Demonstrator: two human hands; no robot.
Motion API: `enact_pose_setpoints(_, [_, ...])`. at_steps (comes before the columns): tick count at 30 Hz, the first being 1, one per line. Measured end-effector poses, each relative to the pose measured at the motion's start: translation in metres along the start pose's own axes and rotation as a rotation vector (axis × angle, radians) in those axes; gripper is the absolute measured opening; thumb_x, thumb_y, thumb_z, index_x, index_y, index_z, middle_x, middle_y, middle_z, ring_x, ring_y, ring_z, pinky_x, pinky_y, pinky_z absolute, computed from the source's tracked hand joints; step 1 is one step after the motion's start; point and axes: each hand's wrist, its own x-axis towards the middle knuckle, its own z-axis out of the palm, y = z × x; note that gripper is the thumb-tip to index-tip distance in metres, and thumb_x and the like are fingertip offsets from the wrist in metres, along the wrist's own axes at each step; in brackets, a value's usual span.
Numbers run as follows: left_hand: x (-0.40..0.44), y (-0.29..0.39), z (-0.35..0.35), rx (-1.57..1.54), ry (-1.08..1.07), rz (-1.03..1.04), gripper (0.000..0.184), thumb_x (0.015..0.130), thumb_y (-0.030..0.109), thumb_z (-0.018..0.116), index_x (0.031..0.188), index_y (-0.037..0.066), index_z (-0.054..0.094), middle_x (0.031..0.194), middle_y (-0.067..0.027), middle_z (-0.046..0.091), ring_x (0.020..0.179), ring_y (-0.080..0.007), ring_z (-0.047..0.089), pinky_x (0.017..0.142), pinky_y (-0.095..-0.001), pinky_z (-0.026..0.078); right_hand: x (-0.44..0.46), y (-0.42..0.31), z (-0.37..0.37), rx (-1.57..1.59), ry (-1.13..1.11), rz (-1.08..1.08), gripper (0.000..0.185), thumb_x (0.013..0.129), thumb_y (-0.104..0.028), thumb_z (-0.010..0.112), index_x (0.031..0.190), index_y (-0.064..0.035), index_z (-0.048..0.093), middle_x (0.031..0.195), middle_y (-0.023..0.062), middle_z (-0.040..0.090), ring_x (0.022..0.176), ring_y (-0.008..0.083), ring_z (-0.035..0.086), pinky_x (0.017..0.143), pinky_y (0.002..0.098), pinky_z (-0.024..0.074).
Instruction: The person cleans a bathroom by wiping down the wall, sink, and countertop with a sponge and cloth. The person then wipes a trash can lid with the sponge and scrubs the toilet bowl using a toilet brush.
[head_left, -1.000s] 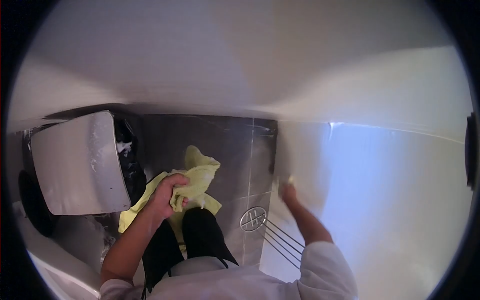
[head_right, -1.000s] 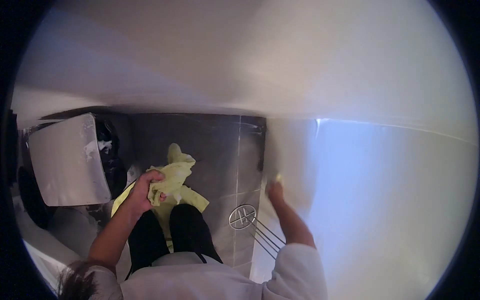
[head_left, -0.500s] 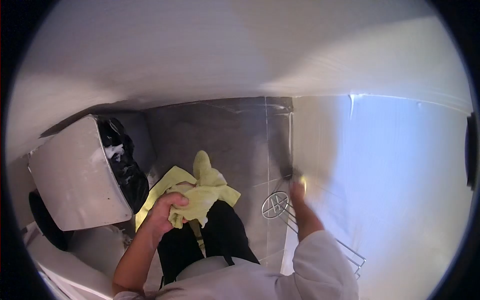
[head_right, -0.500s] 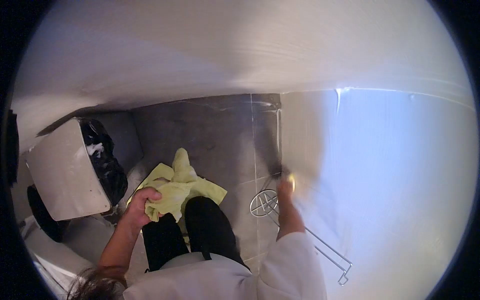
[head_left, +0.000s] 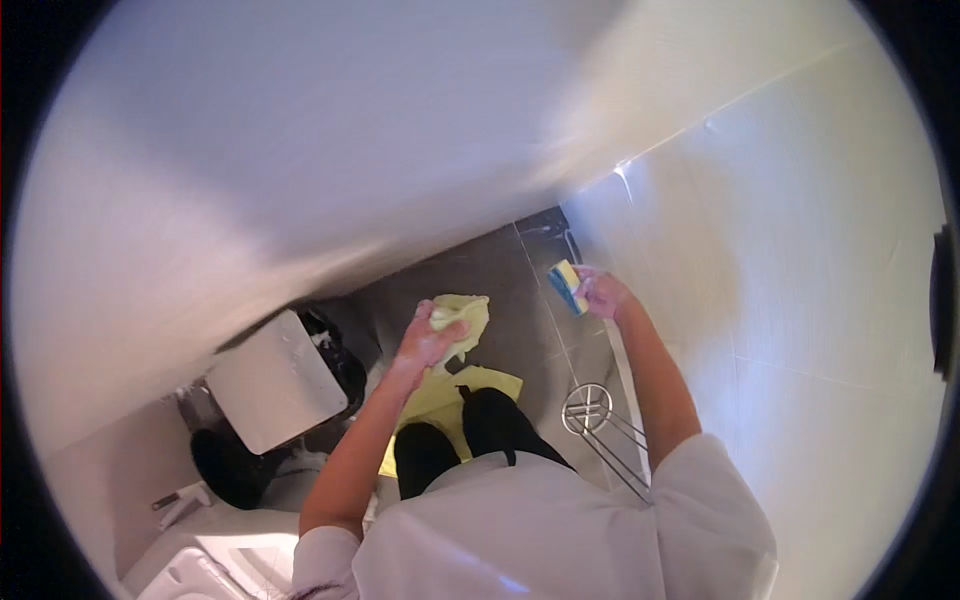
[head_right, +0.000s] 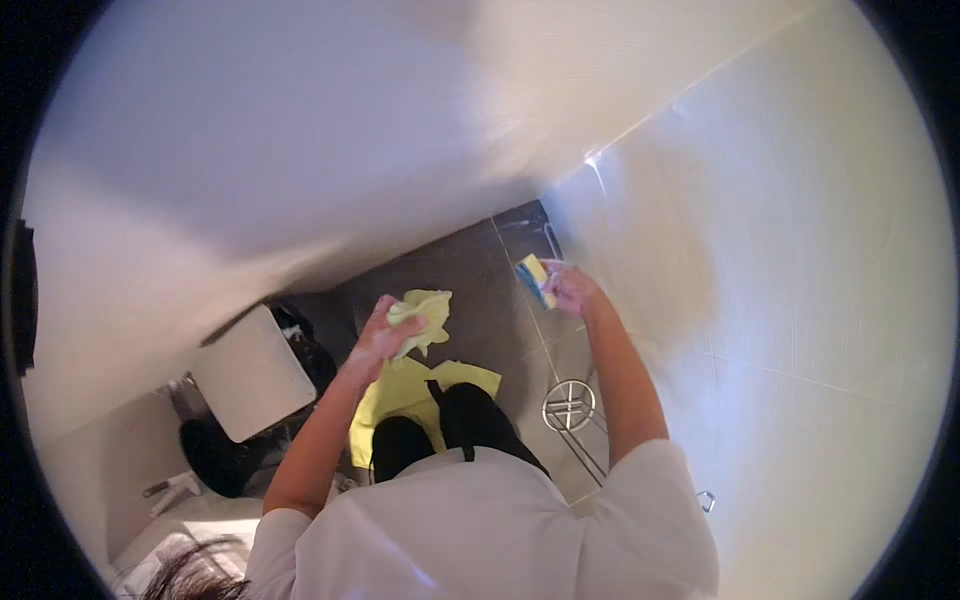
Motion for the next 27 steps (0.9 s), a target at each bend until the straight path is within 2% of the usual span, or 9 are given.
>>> enact_pose_setpoints(2, [0.004, 0.025, 0.026, 0.177, -0.053, 0.203, 0.059, 0.072, 0.015, 0.068, 0.115, 0.005, 0.03, 0.092, -0.0073, 0.051, 0.082, -0.0138, 0.052, 0.062, -0.0279, 0.047, -0.014, -0.003, 0.027, 0.458, -0.193, -0.049, 0.047, 0.061, 0.003, 0.054, 0.107, -0.0002, 0.05, 0.097, 0.0109, 0.057, 0.09, 0.0247, 0.057, 0.083, 0.0393, 0.0449])
enact_pose_setpoints(5, [0.0, 0.058, 0.072, 0.205, -0.091, 0.166, 0.061, 0.067, 0.004, 0.066, 0.115, 0.005, 0.028, 0.098, -0.0081, 0.048, 0.092, -0.0183, 0.049, 0.079, -0.0302, 0.042, -0.021, 0.019, 0.052, 0.858, -0.252, -0.122, 0.043, 0.066, -0.004, 0.054, 0.109, -0.0008, 0.049, 0.101, 0.013, 0.057, 0.094, 0.0286, 0.055, 0.089, 0.0476, 0.0396])
enact_pose_setpoints(7, [0.007, 0.06, 0.095, 0.289, -0.249, 0.283, 0.064, 0.062, -0.003, 0.062, 0.116, 0.006, 0.029, 0.1, -0.0098, 0.047, 0.097, -0.0223, 0.047, 0.09, -0.0302, 0.036, -0.047, -0.013, 0.088, 1.147, -0.308, 0.014, 0.039, 0.07, -0.012, 0.052, 0.108, -0.0009, 0.05, 0.104, 0.0142, 0.056, 0.094, 0.0313, 0.055, 0.092, 0.0501, 0.0356])
enact_pose_setpoints(11, [0.004, 0.066, 0.143, 0.662, -0.48, 0.057, 0.056, 0.065, 0.006, 0.065, 0.112, 0.006, 0.034, 0.102, -0.0135, 0.053, 0.088, -0.0258, 0.057, 0.079, -0.0361, 0.045, -0.032, 0.006, 0.089, 1.253, -0.336, -0.025, 0.033, 0.076, -0.019, 0.05, 0.104, -0.0017, 0.052, 0.097, 0.0142, 0.058, 0.089, 0.03, 0.058, 0.084, 0.046, 0.0439])
enact_pose_setpoints(13, [0.009, 0.06, 0.141, 1.282, -0.32, 0.458, 0.048, 0.069, 0.019, 0.067, 0.106, 0.008, 0.038, 0.092, -0.0159, 0.059, 0.081, -0.0317, 0.06, 0.069, -0.0395, 0.047, -0.024, 0.006, 0.086, 1.113, -0.1, 0.035, 0.029, 0.077, -0.017, 0.053, 0.102, -0.0024, 0.052, 0.092, 0.0133, 0.059, 0.081, 0.0301, 0.059, 0.075, 0.0429, 0.0484])
enact_pose_setpoints(16, [0.001, 0.066, 0.132, 1.428, -0.067, 0.387, 0.046, 0.07, 0.031, 0.067, 0.101, 0.01, 0.039, 0.083, -0.017, 0.061, 0.082, -0.0338, 0.058, 0.068, -0.0406, 0.045, -0.026, 0.009, 0.071, 0.931, 0.092, -0.23, 0.024, 0.078, -0.008, 0.054, 0.102, -0.0068, 0.053, 0.094, 0.0119, 0.059, 0.082, 0.026, 0.06, 0.073, 0.0363, 0.0489])
enact_pose_setpoints(20, [0.023, 0.043, 0.11, 1.694, -0.057, 0.432, 0.051, 0.068, 0.035, 0.068, 0.105, 0.008, 0.045, 0.094, -0.0159, 0.056, 0.087, -0.0341, 0.056, 0.07, -0.0412, 0.045, -0.043, 0.038, 0.068, 0.643, 0.459, -0.243, 0.021, 0.074, -0.003, 0.059, 0.094, -0.0079, 0.052, 0.089, 0.0089, 0.058, 0.082, 0.0221, 0.06, 0.071, 0.035, 0.0488])
enact_pose_setpoints(24, [0.038, 0.023, 0.117, 2.01, -0.16, 0.846, 0.045, 0.066, 0.035, 0.069, 0.097, 0.006, 0.053, 0.102, -0.0158, 0.05, 0.094, -0.0337, 0.051, 0.075, -0.0417, 0.044, -0.081, 0.078, 0.075, 0.659, 0.809, -0.365, 0.022, 0.073, -0.004, 0.062, 0.091, -0.0113, 0.049, 0.086, 0.0053, 0.056, 0.082, 0.0193, 0.058, 0.067, 0.0342, 0.0483])
enact_pose_setpoints(27, [0.032, 0.033, 0.155, 1.581, -0.708, 1.063, 0.047, 0.06, 0.031, 0.074, 0.095, 0.005, 0.056, 0.106, -0.0157, 0.047, 0.099, -0.0326, 0.048, 0.082, -0.0414, 0.041, -0.136, 0.092, 0.079, 0.896, 0.859, -0.457, 0.021, 0.077, -0.007, 0.058, 0.093, -0.0148, 0.048, 0.089, 0.0062, 0.055, 0.086, 0.021, 0.057, 0.067, 0.036, 0.0473])
